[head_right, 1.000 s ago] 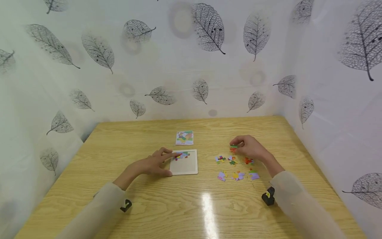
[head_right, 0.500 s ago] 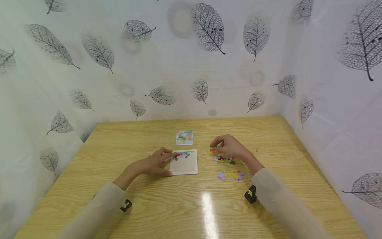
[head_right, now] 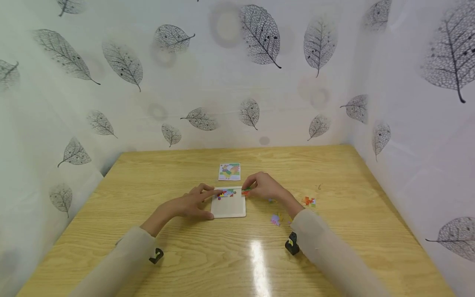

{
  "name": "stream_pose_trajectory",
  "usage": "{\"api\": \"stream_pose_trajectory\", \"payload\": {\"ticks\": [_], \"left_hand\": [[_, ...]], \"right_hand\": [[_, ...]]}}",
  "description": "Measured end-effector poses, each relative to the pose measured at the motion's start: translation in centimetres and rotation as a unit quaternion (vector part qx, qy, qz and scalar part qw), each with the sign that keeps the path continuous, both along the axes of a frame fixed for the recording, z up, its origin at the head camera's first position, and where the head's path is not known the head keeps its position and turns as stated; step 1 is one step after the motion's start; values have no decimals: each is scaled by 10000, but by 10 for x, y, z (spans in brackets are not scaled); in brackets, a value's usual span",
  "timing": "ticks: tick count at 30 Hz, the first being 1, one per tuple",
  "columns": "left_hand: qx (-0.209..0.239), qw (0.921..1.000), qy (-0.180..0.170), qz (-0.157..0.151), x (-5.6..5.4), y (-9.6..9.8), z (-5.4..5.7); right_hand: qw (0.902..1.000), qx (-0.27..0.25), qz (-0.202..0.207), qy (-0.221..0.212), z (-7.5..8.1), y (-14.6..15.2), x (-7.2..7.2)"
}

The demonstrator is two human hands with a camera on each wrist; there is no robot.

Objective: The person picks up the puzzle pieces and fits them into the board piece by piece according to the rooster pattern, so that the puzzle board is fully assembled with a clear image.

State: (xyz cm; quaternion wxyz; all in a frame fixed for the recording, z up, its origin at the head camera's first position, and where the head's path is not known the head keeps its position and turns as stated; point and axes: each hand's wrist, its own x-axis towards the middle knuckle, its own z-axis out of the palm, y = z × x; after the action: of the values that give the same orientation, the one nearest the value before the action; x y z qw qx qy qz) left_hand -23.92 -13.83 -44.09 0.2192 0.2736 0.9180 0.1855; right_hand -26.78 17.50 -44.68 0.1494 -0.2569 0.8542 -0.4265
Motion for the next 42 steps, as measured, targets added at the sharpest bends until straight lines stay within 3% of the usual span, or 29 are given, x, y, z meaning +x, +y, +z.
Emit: {"api": "stream_pose_trajectory", "payload": {"ticks": [11,30,42], "left_hand": [[-4,10000,-36,3,0,0,0],[20,10000,-91,-16,2,2,1],[99,9999,-6,-26,0,-2,-2]], "right_hand": [[9999,84,-53,13,-3,-27,-3],[9977,508,-450,73,-2,-43,-2],[9962,700,-456,243,-1,-47,-2]]}}
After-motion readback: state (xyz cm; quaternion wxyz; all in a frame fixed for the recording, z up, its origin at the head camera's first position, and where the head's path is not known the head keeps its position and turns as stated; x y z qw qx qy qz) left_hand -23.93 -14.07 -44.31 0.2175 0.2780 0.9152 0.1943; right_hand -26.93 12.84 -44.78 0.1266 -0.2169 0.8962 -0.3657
